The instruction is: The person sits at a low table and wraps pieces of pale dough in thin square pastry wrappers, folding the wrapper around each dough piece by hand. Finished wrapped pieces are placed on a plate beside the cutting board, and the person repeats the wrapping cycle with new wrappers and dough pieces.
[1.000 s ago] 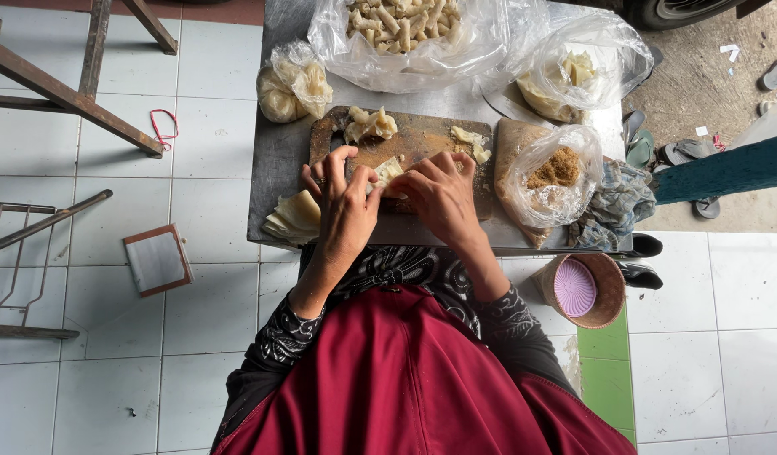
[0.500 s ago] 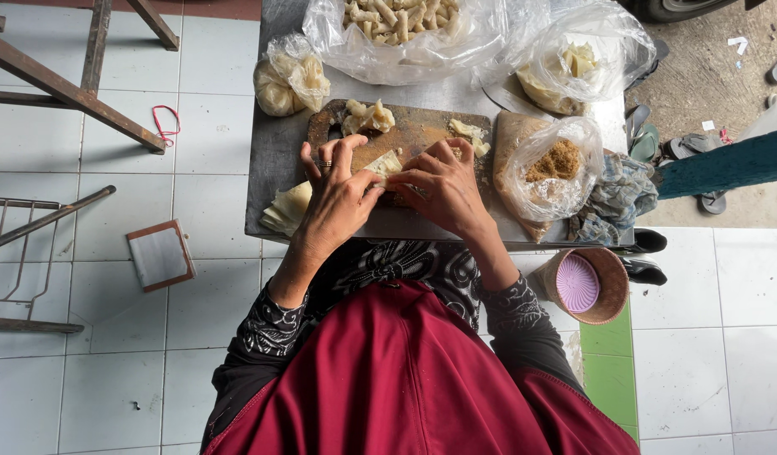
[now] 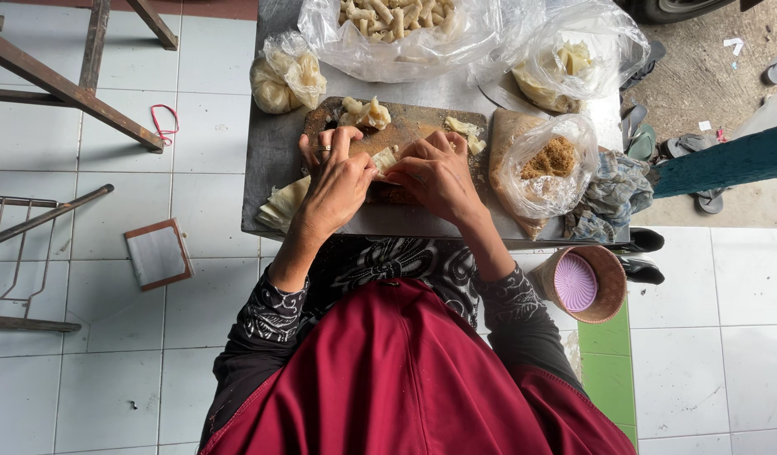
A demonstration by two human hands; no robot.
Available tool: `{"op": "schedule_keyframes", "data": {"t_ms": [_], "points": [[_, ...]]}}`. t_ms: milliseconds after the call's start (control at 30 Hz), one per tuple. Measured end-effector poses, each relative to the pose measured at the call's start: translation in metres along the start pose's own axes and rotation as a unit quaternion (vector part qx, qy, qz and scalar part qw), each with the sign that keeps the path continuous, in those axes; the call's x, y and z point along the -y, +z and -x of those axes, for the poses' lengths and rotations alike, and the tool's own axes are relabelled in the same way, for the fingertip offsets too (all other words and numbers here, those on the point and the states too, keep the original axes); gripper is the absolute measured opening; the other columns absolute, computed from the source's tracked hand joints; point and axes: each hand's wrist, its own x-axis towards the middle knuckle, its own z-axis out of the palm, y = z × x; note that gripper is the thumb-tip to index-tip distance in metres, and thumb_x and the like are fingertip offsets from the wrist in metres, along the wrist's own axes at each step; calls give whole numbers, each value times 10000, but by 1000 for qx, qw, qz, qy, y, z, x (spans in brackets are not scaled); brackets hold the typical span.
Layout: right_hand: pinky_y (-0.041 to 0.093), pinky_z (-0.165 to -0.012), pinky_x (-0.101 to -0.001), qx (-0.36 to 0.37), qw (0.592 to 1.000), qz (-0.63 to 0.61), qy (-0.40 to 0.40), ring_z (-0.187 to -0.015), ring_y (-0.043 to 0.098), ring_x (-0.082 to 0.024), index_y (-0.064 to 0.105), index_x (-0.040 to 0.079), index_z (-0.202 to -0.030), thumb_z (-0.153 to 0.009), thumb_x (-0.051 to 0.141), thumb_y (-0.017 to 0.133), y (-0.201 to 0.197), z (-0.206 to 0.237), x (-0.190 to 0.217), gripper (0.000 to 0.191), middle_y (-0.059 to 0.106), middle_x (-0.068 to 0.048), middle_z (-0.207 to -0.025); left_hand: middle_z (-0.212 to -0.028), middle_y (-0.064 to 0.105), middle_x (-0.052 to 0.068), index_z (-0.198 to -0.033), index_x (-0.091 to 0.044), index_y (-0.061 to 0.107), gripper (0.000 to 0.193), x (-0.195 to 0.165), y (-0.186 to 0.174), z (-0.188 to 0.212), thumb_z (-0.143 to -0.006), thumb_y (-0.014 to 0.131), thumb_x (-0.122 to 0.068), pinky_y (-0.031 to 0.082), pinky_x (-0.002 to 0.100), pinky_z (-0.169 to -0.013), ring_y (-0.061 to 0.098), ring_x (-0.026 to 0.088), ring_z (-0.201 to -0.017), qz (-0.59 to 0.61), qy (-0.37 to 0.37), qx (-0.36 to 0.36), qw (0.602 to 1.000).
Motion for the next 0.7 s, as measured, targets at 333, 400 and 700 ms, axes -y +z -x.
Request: {"op": "schedule_keyframes", "data": {"t_ms": [333,400,700], "points": [[325,-1028,-472,-14,1000,6,10,-1034,561,-218,773,228,-951,-829,315,819,3,-10,5,157,636,25,-973,-1287,523,104,-816,-85,716,109,-5,1,1,-868,773,-162,199,567,-1112,430,300,-1271,-13,-14,-56,998],[325,-1012,-468,-21,999,-25,23,-1044,562,-215,756,210,-1020,-832,338,815,4,-8,7,234,613,3,-1004,-1282,524,108,-780,-94,709,112,-7,0,3,-817,799,-149,196,570,-1106,429,310,-1264,-6,-14,-69,998],[331,-1022,-464,-21,999,30,17,-1008,563,-210,767,221,-965,-900,313,787,15,-4,1,115,638,37,-987,-1418,464,120,-870,-103,718,130,-2,-7,0,-834,840,-132,140,637,-1140,384,323,-1339,16,63,-62,996]]}}
